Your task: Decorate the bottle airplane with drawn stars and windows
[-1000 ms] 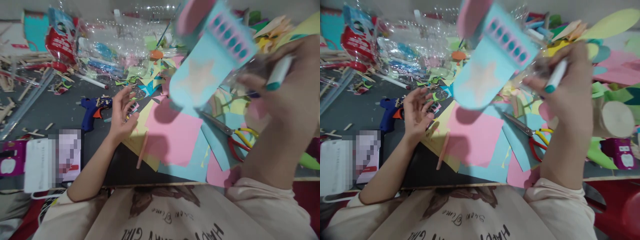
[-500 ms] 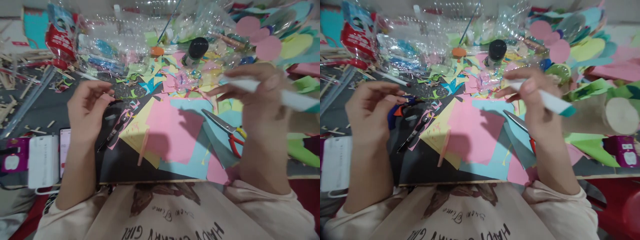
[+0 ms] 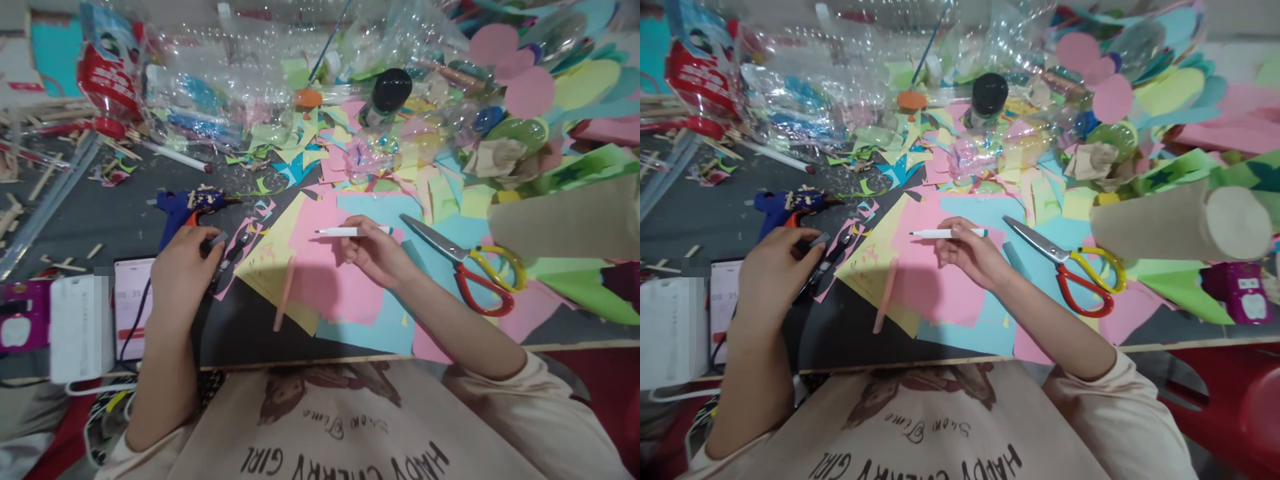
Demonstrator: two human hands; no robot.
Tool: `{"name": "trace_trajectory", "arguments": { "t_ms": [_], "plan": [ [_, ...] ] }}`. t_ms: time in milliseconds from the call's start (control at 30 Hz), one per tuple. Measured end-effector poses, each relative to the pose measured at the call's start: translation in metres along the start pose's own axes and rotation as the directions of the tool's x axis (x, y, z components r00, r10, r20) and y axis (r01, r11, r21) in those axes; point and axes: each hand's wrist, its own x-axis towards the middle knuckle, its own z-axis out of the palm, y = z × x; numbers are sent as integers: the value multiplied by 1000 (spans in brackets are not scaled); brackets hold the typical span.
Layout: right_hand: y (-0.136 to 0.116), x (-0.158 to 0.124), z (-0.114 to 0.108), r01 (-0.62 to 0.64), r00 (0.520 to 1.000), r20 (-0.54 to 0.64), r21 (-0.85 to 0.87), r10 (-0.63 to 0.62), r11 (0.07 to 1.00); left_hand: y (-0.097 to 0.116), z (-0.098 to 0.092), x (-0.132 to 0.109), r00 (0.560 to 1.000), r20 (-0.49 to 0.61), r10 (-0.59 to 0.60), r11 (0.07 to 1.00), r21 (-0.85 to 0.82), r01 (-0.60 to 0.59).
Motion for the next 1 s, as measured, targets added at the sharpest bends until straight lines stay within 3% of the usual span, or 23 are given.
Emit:
{"name": "trace_trajectory", "arguments": {
  "t_ms": [133,267,400,500,600,800,1000],
  "plan": [
    [-1,3,-5,-30,1000,0,49,30,998,3,-2,0,998,-14,62,996,71,-61],
    [0,2,-5,-27,999,-24,56,29,998,18,-5,1,967,-139,212,976,79,-202],
    [-2,1,-4,3,1000,-20,59,-1,998,51,9,3,934,-210,289,917,-218,-333],
    [-5,1,-3,29,999,-33,46,-27,999,73,31,4,960,-125,249,805,-524,-277],
    [-6,1,0,37,997,-63,12,-36,999,81,49,3,979,-60,192,692,-700,-178],
    [-3,2,1,48,997,-63,-17,-49,999,75,55,-1,924,-179,337,669,-645,-369],
    [1,-1,0,79,997,23,-47,-78,996,75,59,-3,904,-167,395,640,-655,-401]
  ]
}}
